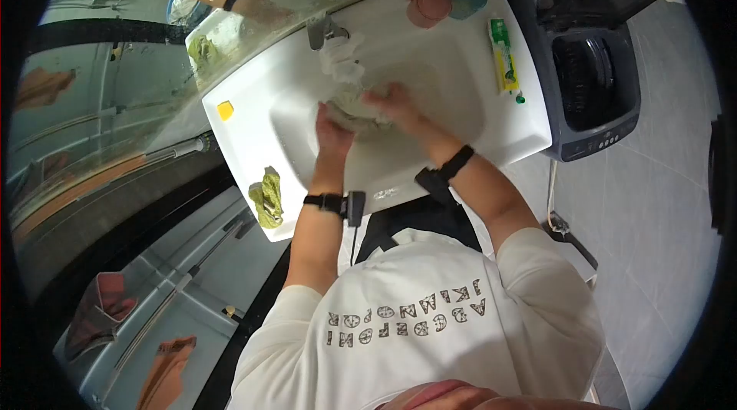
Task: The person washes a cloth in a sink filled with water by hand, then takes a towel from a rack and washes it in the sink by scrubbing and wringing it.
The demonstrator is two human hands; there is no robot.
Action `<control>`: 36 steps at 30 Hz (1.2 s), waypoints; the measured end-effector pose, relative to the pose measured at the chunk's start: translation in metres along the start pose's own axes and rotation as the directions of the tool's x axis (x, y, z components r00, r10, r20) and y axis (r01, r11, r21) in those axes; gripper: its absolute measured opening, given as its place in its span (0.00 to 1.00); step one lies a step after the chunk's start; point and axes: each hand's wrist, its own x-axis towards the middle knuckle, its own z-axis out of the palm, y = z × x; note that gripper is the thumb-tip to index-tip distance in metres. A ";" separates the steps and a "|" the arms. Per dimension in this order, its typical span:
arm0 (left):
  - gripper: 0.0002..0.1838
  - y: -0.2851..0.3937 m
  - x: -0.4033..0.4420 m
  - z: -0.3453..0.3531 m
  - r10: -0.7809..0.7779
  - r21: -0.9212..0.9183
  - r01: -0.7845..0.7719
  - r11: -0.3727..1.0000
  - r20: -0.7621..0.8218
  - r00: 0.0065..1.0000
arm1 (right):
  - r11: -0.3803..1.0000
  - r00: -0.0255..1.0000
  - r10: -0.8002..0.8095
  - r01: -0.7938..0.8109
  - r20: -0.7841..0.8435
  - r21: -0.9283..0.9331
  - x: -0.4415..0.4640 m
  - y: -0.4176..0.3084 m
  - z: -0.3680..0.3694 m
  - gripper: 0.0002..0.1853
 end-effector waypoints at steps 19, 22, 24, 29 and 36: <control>0.19 -0.035 0.014 0.022 -0.318 0.094 0.338 0.936 -0.176 0.931 | 0.607 0.989 -0.062 -0.071 -0.137 -0.791 -0.038 -0.033 0.071 0.25; 0.18 -0.016 0.014 0.018 -0.300 0.175 0.321 0.931 -0.137 0.944 | 0.456 0.980 -0.182 0.011 -0.081 -0.890 -0.012 0.040 0.072 0.27; 0.17 -0.023 0.007 0.017 -0.220 0.266 0.223 0.938 -0.040 0.975 | 0.229 0.927 -0.375 0.098 0.005 -0.969 0.014 0.060 0.059 0.29; 0.20 0.005 0.020 -0.004 -0.162 0.546 0.395 0.739 -0.425 0.891 | 0.491 0.975 -0.107 -0.117 -0.193 -0.863 0.057 0.029 -0.020 0.32; 0.27 -0.043 0.052 -0.019 0.321 0.811 0.308 -0.498 -0.157 0.934 | 0.209 0.983 -0.133 -0.099 -0.129 -0.973 0.040 0.037 -0.016 0.29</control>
